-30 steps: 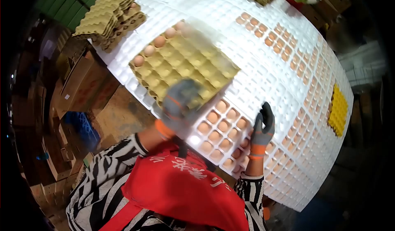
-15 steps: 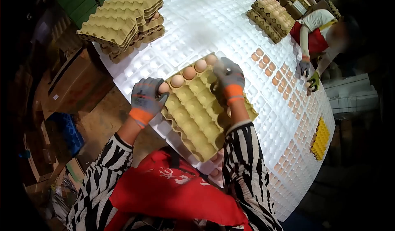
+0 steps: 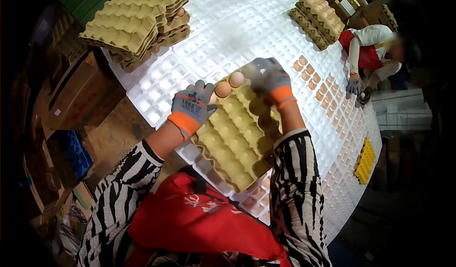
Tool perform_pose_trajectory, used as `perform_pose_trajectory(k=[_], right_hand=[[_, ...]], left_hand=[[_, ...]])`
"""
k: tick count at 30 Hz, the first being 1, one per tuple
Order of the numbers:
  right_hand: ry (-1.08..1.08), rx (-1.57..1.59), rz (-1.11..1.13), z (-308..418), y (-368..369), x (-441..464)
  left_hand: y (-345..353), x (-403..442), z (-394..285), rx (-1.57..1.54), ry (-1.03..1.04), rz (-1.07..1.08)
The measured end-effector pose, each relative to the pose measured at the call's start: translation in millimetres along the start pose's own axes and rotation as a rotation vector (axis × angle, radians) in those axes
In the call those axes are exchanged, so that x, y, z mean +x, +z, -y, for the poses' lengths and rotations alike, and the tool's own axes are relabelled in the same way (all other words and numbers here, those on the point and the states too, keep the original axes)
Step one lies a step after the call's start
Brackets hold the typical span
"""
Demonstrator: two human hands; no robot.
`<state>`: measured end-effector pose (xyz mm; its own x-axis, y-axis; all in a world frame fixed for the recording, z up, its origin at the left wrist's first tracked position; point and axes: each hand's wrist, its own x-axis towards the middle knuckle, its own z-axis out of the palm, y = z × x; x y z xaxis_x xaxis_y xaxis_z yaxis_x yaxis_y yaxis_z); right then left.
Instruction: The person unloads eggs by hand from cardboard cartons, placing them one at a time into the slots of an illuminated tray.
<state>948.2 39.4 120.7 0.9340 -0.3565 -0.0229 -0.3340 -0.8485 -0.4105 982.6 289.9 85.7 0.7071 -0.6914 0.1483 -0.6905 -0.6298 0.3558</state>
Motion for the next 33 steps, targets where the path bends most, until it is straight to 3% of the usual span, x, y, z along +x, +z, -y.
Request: perform_pose_trajectory(k=[1,3,4,5,7,8,9,11,12,13,14,16,18,21,23,27,29,30,31,33], right_hand=[[0.176,0.460,-0.050,-16.3,6.6,-8.7],[0.177,1.210,-0.060,-40.6,5.1,-13.8],[0.164,1.336,-0.043,-39.4,-1.0,-17.4],[0.121,1.398,0.007,-35.9,-4.4,-21.0],[0.017,1.190,0.177,-32.1,-3.2,-16.1],[-0.129,0.777,0.123,-29.0,4.6,-8.7],[-0.247,0.076,0.045,13.9,-1.9,-20.6],[-0.375,-0.337,0.111,13.2,19.5,-8.0],[-0.363,-0.314,0.074,15.9,20.6,-11.1],[-0.350,-0.295,0.039,16.9,19.5,-14.7],[-0.334,-0.277,0.005,14.6,15.7,-20.8],[-0.148,0.074,-0.085,2.7,0.0,-47.6],[-0.197,0.339,-0.405,-31.7,-7.6,-87.0],[0.053,1.015,-0.407,-100.9,-25.0,-182.9],[0.363,1.237,-0.399,-146.2,-41.4,-264.3],[0.774,0.971,-0.588,-237.3,-26.6,-406.9],[0.818,0.702,-0.579,-280.3,2.4,-463.8],[0.776,0.652,-0.538,-286.4,6.3,-477.3],[0.733,0.603,-0.499,-291.3,9.2,-490.0],[0.534,0.287,-0.565,-303.9,36.1,-495.9]], left_hand=[[0.9,0.4,4.9,-0.104,-0.016,-0.010],[1.6,1.1,23.2,-0.312,-0.059,-0.039],[-7.1,2.4,31.7,-0.679,-0.184,0.071],[-8.0,2.9,47.4,-1.289,-0.295,0.215],[-25.6,2.7,45.4,-1.758,-0.415,0.174],[-28.0,7.3,47.4,-1.812,-0.365,0.187],[-29.5,17.4,43.6,-1.730,-0.364,0.169],[-39.7,31.4,27.7,-1.080,-0.341,0.314],[-31.4,37.0,21.6,-0.551,0.082,0.052],[-26.6,42.8,15.7,-0.382,0.050,0.194],[-21.7,43.9,7.1,-0.164,0.106,0.193],[-18.4,46.0,-18.7,0.171,0.135,0.280],[-1.8,56.2,-8.4,0.287,0.262,0.225],[-14.8,64.7,-10.4,0.171,0.288,0.332],[-6.3,71.4,6.5,0.191,0.366,0.298],[-13.2,70.3,-6.2,0.249,0.350,0.242],[-20.8,72.7,-3.5,0.088,0.344,0.171],[-23.9,70.1,-14.8,-0.050,0.259,0.108],[-29.4,66.9,-27.8,-0.044,0.356,0.006],[-21.8,46.5,-84.1,-0.332,0.446,0.001]])
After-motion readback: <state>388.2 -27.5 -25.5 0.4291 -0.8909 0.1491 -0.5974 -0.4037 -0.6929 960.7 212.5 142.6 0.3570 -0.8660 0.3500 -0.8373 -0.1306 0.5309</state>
